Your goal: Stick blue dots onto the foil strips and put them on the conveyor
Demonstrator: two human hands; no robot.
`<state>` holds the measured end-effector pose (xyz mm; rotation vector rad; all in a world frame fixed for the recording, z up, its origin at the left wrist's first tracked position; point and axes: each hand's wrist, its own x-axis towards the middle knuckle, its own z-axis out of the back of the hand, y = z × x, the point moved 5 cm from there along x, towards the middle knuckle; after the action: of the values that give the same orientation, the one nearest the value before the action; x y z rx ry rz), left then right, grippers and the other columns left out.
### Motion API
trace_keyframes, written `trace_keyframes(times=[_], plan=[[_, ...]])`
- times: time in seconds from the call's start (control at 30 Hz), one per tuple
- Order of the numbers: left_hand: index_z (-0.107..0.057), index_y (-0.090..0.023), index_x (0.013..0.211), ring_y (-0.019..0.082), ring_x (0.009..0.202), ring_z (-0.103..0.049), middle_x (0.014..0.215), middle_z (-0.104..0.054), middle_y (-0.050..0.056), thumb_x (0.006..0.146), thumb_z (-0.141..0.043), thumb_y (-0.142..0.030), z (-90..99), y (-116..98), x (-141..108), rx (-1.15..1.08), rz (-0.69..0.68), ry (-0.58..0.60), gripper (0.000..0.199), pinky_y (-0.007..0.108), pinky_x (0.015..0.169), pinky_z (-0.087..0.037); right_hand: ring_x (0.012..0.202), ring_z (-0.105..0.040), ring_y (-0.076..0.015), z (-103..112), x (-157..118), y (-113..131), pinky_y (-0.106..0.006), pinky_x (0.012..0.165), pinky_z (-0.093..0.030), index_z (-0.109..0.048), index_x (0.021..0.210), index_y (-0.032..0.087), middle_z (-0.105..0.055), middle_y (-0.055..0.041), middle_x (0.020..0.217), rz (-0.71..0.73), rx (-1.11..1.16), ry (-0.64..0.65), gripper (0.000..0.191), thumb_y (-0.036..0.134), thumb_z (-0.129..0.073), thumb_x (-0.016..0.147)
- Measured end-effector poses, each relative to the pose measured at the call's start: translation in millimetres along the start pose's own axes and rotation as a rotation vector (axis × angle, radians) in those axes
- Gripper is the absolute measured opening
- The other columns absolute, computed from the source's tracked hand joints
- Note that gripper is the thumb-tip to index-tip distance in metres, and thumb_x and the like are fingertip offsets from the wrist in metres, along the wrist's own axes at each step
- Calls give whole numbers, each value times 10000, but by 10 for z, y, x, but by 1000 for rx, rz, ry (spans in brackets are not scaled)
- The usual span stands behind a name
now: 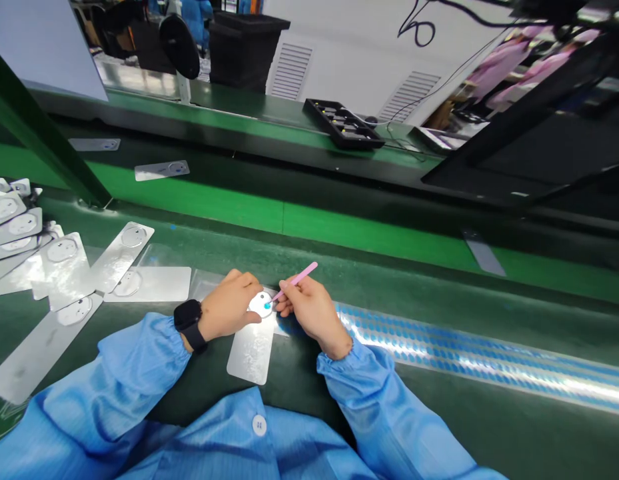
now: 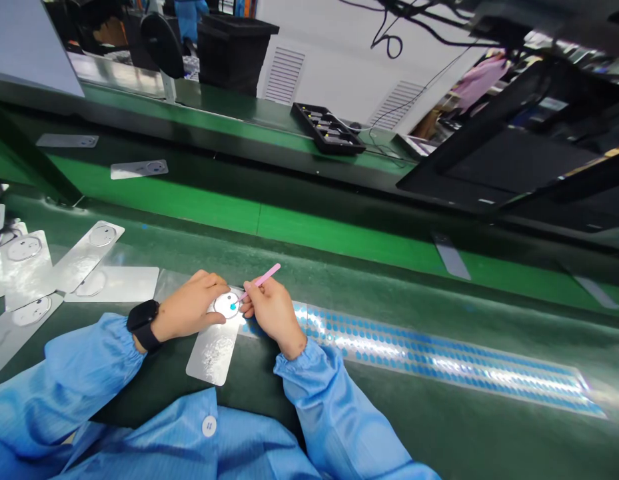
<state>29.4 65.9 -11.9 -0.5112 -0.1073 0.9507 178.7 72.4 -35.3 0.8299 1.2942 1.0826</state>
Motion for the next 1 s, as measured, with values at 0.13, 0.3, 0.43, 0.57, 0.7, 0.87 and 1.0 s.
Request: trace_keyframes(times=[0.13, 0.3, 0.43, 0.57, 0.7, 0.87, 1.0], plan=[[-610, -137, 1050, 245, 1014, -471, 1077, -586, 76, 749, -734, -305, 5, -9, -2, 15, 0, 1, 366, 366, 938, -396, 396, -575, -114, 5, 39, -64, -203, 390, -470, -553, 686, 173, -626, -4, 493, -24, -26, -12, 251, 396, -631, 772], [-610, -137, 1047, 250, 1014, -471, 1083, -581, 82, 753, -729, -306, -5, -15, -8, 26, -15, -2, 360, 380, 940, -402, 409, -586, -121, 20, 34, -59, -206, 390, -478, -549, 692, 181, -633, -6, 505, -30, -17, -16, 228, 371, -636, 783], [-612, -141, 1044, 254, 1032, -467, 1097, -576, 78, 748, -736, -300, -3, -14, -10, 20, -6, 6, 358, 376, 955, -397, 394, -573, -112, 9, 37, -61, -201, 385, -476, -557, 679, 175, -625, -4, 495, -19, -9, -4, 237, 374, -624, 790], [-611, -135, 1050, 253, 1040, -464, 1107, -571, 82, 747, -739, -302, 4, -18, -12, 25, 6, 13, 369, 370, 958, -397, 396, -576, -112, 10, 39, -58, -199, 384, -476, -557, 680, 171, -624, -3, 496, -15, 4, -12, 223, 353, -606, 801], [-613, -123, 1046, 253, 1051, -456, 1117, -560, 89, 747, -740, -308, 7, -21, -11, 26, 26, 28, 373, 366, 965, -395, 394, -577, -113, 7, 25, -35, -198, 384, -476, -555, 677, 173, -624, -2, 492, -21, -26, -19, 207, 325, -595, 812], [-611, -130, 1036, 252, 1042, -455, 1110, -557, 89, 745, -738, -301, 18, -36, -14, 24, 21, 28, 360, 376, 960, -397, 386, -576, -112, 2, 12, -17, -197, 386, -475, -556, 680, 174, -623, 0, 486, -25, -48, -20, 197, 313, -595, 813], [-612, -137, 1029, 253, 1037, -456, 1103, -557, 87, 747, -733, -296, 16, -38, -22, 19, 16, 21, 346, 380, 955, -402, 380, -570, -114, 1, 12, -20, -200, 379, -471, -553, 670, 177, -620, -1, 479, -18, -30, -15, 228, 359, -619, 791]])
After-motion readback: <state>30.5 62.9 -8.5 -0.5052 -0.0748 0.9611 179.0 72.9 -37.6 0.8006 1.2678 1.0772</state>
